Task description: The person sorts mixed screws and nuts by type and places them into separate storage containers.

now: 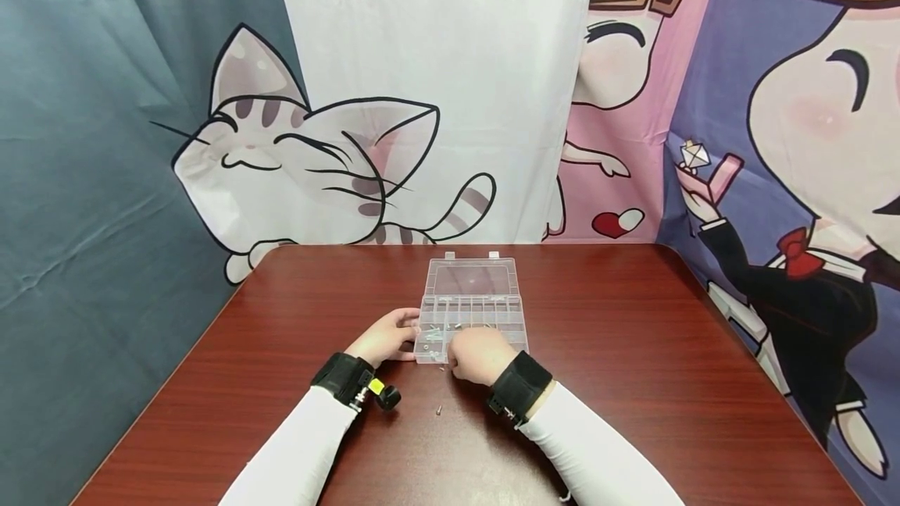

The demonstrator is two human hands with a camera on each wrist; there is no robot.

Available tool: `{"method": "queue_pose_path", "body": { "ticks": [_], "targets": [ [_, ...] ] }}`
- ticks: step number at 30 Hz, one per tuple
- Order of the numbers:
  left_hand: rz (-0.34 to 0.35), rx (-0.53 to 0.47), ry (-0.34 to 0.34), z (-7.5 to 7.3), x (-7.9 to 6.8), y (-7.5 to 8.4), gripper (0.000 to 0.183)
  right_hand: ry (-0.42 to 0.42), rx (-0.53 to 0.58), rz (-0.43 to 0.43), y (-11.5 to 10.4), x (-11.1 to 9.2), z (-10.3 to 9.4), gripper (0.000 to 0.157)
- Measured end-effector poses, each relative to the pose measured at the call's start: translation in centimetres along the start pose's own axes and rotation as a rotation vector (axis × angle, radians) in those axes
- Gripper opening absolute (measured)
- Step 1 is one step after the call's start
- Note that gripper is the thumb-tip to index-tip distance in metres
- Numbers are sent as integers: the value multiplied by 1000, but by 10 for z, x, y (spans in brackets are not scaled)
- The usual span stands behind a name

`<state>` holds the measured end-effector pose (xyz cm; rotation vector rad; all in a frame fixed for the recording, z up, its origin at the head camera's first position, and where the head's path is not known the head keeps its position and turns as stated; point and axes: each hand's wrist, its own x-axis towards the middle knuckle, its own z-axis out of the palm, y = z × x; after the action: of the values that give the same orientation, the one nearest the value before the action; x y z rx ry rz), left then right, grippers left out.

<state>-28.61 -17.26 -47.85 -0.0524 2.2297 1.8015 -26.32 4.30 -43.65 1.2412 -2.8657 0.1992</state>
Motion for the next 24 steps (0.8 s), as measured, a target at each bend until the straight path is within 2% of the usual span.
{"method": "queue_pose_path", "body": {
  "ticks": [5,11,24],
  "targets": [
    [2,6,0,0,0,1,49,35,-52,0,4,3,10,13],
    [4,3,1,0,-1,1,50,76,-91,-26,2,0,10,28],
    [9,6,-4,1,-2,2,49,120,-157,-16,-13,-4,8,34]
  ]
}}
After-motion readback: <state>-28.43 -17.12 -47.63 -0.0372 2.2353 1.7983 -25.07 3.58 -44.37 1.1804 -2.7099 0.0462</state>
